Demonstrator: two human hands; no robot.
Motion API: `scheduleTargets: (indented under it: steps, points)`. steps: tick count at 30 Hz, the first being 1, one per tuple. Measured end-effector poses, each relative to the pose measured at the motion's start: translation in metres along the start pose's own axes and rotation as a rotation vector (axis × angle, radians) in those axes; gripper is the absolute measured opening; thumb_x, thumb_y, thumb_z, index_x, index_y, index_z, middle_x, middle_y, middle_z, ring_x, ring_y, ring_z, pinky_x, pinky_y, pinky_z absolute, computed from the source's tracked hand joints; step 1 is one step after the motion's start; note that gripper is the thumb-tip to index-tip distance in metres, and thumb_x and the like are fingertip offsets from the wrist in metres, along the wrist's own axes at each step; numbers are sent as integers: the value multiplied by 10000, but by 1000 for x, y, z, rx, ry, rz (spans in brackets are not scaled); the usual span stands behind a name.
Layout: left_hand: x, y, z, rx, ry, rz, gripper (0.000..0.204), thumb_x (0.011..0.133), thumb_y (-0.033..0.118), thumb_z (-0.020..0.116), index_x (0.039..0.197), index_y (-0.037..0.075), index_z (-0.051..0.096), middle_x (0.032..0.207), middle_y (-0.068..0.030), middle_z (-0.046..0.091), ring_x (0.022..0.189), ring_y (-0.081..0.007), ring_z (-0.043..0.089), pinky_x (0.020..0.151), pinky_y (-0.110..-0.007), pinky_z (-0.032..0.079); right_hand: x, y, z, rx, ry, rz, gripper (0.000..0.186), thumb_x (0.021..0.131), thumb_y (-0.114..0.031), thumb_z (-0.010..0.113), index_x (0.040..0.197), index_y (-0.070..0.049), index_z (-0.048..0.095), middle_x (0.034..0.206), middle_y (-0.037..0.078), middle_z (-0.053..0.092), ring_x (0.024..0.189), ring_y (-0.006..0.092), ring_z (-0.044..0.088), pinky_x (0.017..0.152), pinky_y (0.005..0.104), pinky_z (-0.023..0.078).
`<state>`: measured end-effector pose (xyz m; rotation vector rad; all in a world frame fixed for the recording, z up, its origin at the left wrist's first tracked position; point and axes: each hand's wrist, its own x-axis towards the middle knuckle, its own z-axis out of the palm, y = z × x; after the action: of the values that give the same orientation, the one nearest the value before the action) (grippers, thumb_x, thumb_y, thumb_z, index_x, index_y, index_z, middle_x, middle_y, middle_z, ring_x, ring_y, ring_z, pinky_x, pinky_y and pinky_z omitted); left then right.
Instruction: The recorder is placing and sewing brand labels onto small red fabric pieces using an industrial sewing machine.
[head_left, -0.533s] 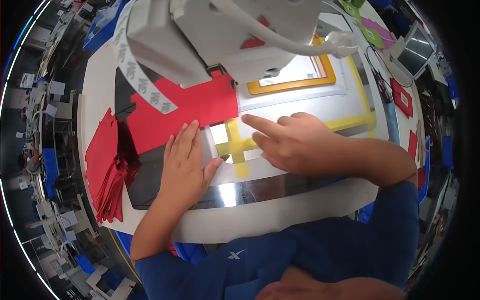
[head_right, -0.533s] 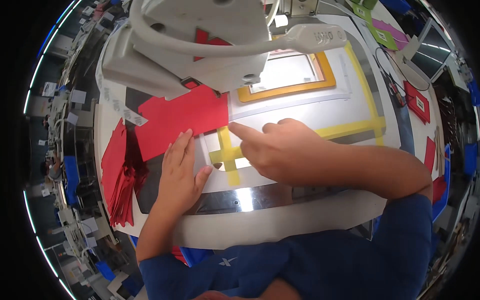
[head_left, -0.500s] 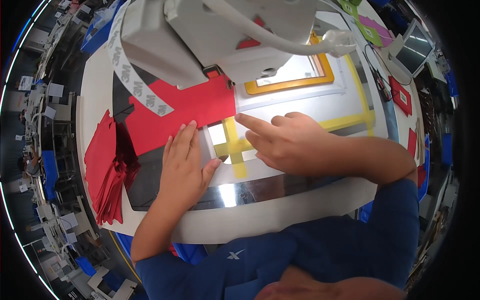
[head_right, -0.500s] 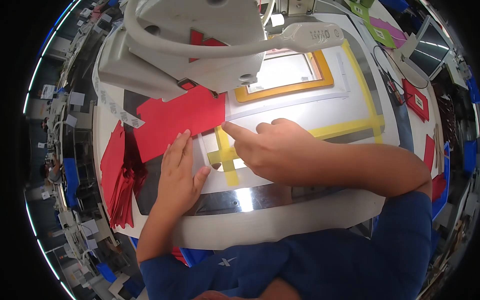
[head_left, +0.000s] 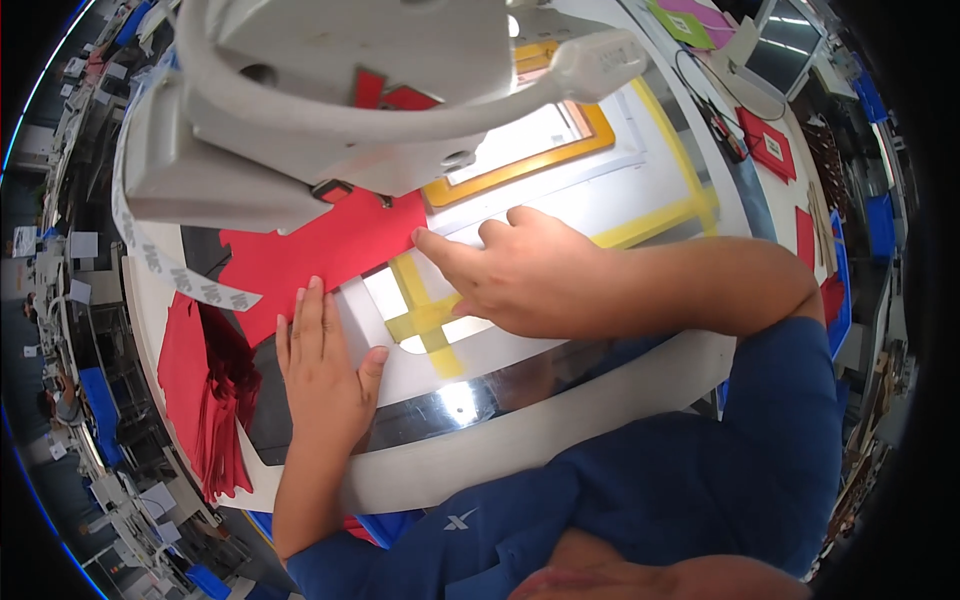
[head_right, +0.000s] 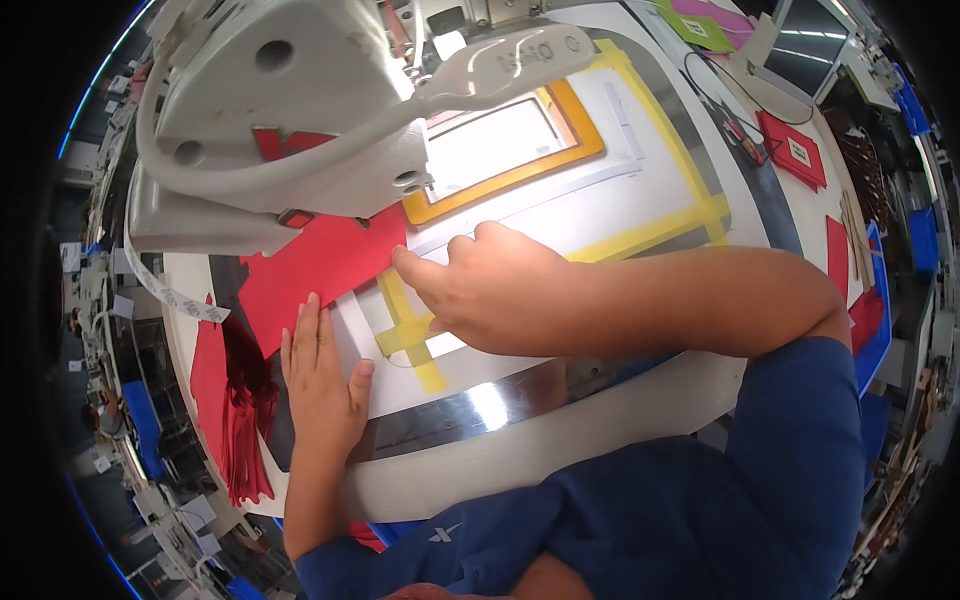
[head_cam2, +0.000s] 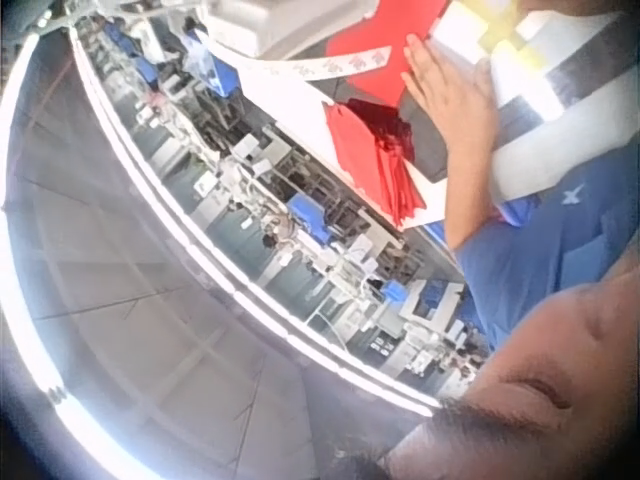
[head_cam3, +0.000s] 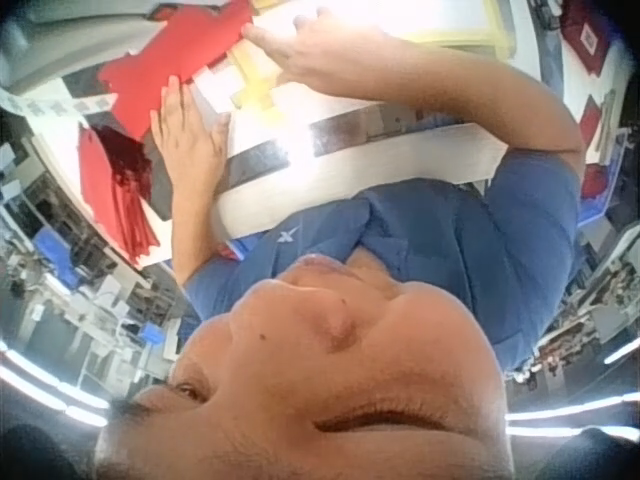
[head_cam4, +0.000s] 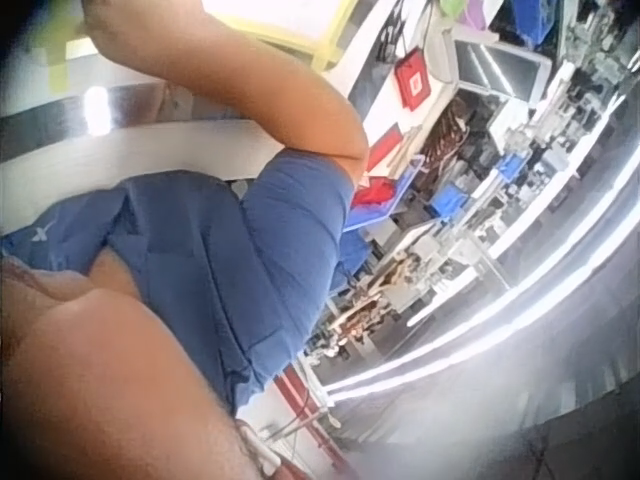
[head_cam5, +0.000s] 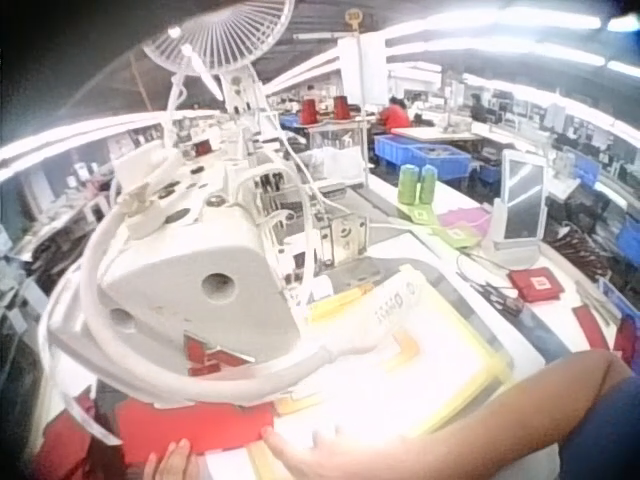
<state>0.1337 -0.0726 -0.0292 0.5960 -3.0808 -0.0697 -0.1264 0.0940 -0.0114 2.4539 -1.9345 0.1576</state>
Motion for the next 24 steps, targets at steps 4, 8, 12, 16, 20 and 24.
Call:
scheduleTargets:
  steps: [4, 8, 12, 16, 20, 24]
  points:
    - [6, -11, -1, 14, 22, -27, 833, 1061, 557, 541, 1535, -123, 463, 1683, -261, 387, 1555, -439, 386, 1296, -593, 220, -16, 8, -4, -26, 20, 93, 552, 1002, -403, 712, 1224, 102, 716, 1347, 183, 653, 682, 215, 616, 601, 370, 456]
    - [14, -11, -2, 63, 47, -43, 829, 1064, 566, 537, 1518, -125, 476, 1668, -277, 399, 1541, -449, 400, 1294, -586, 237, -37, 19, 4, -83, 67, 165, 532, 995, -391, 722, 1239, 82, 728, 1285, 165, 703, 694, 213, 648, 602, 360, 478]
    - [15, -9, -14, 144, -47, -89, 832, 1059, 578, 542, 1502, -124, 493, 1657, -275, 419, 1533, -451, 412, 1284, -581, 268, -48, 22, 8, -21, 78, 73, 467, 993, -376, 725, 1196, 42, 768, 1390, 180, 675, 725, 215, 680, 581, 346, 505]
    - [-6, -7, -21, 149, -83, -116, 819, 1056, 568, 555, 1490, -124, 505, 1653, -270, 429, 1531, -454, 415, 1274, -579, 292, -32, 12, 7, 117, 154, 4, 413, 1004, -354, 711, 1146, 26, 791, 1477, 194, 631, 753, 225, 700, 569, 343, 526]
    - [-19, -2, -14, 114, -114, -162, 820, 1057, 566, 552, 1496, -125, 497, 1661, -270, 418, 1533, -454, 412, 1273, -578, 294, -14, 6, 10, 87, 17, -73, 381, 1013, -321, 698, 1137, 27, 788, 1418, 213, 647, 773, 239, 709, 594, 363, 540]
    - [-21, -2, -13, 100, -110, -168, 816, 1073, 564, 527, 1502, -129, 487, 1666, -279, 408, 1530, -454, 417, 1273, -581, 292, -12, 4, 16, 66, -34, 1, 525, 1017, -365, 696, 1324, 61, 692, 1470, 186, 622, 768, 239, 679, 619, 370, 502]
